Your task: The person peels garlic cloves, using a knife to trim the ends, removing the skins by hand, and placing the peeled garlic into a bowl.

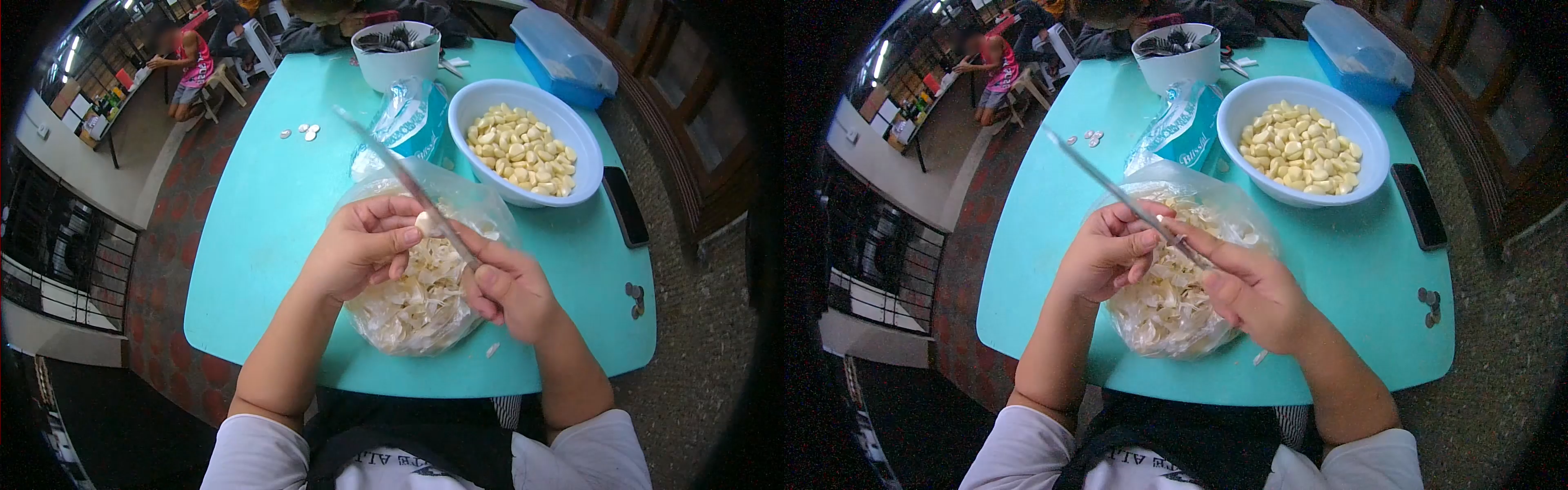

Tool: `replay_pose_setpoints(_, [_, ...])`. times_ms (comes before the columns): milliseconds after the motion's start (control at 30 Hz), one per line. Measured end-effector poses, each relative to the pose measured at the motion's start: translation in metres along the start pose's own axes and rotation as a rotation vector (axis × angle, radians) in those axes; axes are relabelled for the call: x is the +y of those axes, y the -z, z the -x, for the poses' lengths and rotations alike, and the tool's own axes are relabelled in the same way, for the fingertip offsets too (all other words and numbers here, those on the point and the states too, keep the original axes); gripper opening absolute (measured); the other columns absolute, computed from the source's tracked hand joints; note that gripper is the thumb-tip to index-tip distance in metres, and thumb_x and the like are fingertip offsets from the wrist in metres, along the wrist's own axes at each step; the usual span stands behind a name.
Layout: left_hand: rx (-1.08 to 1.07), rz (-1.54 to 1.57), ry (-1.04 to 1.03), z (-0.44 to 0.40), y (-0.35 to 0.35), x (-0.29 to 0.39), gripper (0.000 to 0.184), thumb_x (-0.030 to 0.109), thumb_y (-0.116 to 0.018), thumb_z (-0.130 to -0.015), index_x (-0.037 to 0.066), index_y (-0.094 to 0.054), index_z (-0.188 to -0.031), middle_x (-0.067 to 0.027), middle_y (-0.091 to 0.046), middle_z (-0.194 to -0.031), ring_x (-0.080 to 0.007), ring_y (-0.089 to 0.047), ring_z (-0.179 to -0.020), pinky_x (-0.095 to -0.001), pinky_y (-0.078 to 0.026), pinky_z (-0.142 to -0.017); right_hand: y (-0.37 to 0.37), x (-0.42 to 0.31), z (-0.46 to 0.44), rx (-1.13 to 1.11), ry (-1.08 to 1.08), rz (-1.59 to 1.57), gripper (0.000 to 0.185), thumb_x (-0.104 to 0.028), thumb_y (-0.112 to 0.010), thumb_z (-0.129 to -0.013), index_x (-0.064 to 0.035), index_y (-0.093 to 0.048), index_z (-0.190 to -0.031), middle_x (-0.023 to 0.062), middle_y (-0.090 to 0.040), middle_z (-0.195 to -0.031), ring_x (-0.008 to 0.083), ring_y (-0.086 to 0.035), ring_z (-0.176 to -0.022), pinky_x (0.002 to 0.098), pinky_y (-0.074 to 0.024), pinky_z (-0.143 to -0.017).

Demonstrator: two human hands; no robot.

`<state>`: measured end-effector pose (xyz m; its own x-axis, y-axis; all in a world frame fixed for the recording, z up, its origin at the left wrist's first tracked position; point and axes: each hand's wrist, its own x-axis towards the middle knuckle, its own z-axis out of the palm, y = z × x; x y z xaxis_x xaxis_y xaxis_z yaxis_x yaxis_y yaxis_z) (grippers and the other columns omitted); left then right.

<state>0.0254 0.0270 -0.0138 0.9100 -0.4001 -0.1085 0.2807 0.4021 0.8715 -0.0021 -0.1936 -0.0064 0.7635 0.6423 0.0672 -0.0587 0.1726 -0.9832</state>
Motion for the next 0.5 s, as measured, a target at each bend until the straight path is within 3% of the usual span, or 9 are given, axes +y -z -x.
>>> replay_pose_setpoints(33, [-0.029,0.002,0.003,0.0003,0.0005,0.001,0.027,0.002,-0.063,-0.082,-0.002,-0.056,-0.107,-0.011,-0.065,-0.088,-0.0074,-0.053,-0.046,-0.0157,-0.034,-0.036,-0.0002,0.0017,0.0,0.011,0.031,-0.062,0.051,-0.02,-0.041,-0.095,-0.0022,-0.03,-0.141,-0.002,-0.053,-0.072,0.0015,-0.033,-0.05,0.0157,-0.03,-0.046])
replay_pose_setpoints(133, [-0.072,-0.018,0.005,0.0011,0.0015,0.0025,0.023,0.003,-0.062,-0.084,-0.002,-0.056,-0.106,-0.0105,-0.065,-0.093,-0.0073,-0.055,-0.049,-0.0155,-0.036,-0.038,-0.0006,-0.0014,-0.0008,0.057,0.013,-0.059,0.052,-0.026,-0.039,-0.096,-0.0027,-0.028,-0.141,-0.0066,-0.038,-0.056,0.0024,-0.033,-0.047,0.0159,-0.0285,-0.044])
replay_pose_setpoints(300, [-0.014,-0.086,-0.068,0.0,-0.0035,0.0009,0.017,0.001,-0.06,-0.084,-0.001,-0.057,-0.101,-0.0118,-0.066,-0.097,-0.0069,-0.054,-0.049,-0.0158,-0.038,-0.039,0.0041,-0.0042,-0.0006,0.127,0.051,-0.101,0.053,-0.028,-0.04,-0.097,-0.0022,-0.028,-0.141,-0.0046,-0.043,-0.057,0.0017,-0.035,-0.045,0.0157,-0.0284,-0.042])
replay_pose_setpoints(500, [0.034,-0.098,-0.112,-0.0032,0.0013,-0.0056,0.019,0.005,-0.063,-0.083,0.0,-0.057,-0.101,-0.0058,-0.063,-0.085,-0.0063,-0.052,-0.049,-0.0173,-0.034,-0.039,0.0043,-0.0019,-0.0044,0.192,0.002,-0.049,0.051,-0.021,-0.047,-0.094,-0.0022,-0.032,-0.139,-0.0029,-0.048,-0.058,0.0021,-0.038,-0.046,0.016,-0.03,-0.042])
